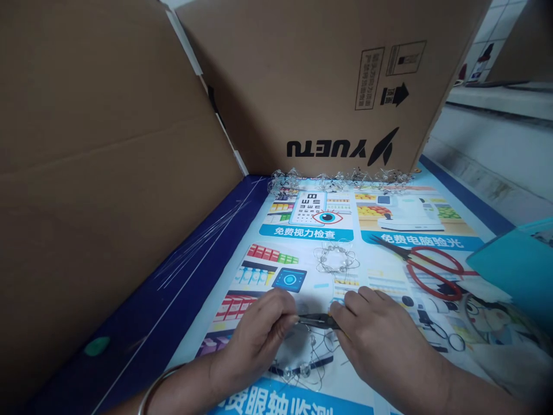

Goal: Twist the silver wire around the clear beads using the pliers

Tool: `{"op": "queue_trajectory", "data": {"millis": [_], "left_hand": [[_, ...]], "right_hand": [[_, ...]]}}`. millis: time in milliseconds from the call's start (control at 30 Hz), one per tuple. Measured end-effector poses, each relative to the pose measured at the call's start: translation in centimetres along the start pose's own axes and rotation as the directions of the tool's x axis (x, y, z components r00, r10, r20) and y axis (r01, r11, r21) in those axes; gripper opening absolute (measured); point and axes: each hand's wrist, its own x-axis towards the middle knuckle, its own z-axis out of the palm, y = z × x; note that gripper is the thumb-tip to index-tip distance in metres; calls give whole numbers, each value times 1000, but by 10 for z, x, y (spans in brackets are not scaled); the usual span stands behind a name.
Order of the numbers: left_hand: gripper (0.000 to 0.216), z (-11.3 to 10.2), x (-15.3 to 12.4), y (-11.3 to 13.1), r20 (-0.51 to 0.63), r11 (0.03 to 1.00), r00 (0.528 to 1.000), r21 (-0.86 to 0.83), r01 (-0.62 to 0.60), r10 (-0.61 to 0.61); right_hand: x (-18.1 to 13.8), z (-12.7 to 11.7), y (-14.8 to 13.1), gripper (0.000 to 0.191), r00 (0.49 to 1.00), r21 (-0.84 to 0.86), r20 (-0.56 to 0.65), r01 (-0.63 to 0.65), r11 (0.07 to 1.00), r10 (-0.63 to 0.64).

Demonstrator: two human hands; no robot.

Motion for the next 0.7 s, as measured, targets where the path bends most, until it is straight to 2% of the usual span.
{"op": "queue_trajectory", "data": {"millis": [267,533,700], "left_hand": [[10,0,-3,-4,-2,999,999,-21,-35,35],[11,-2,-2,1,-8,997,997,-4,-74,74],[11,0,-2,1,-27,999,999,-12,-47,46]], "right_hand": [[0,-1,0,10,999,-41,0,39,998,-39],[-1,-2,0,12,998,-4,39,47,999,-47],[-2,-3,0,9,999,-3,21,41,999,-40]]}}
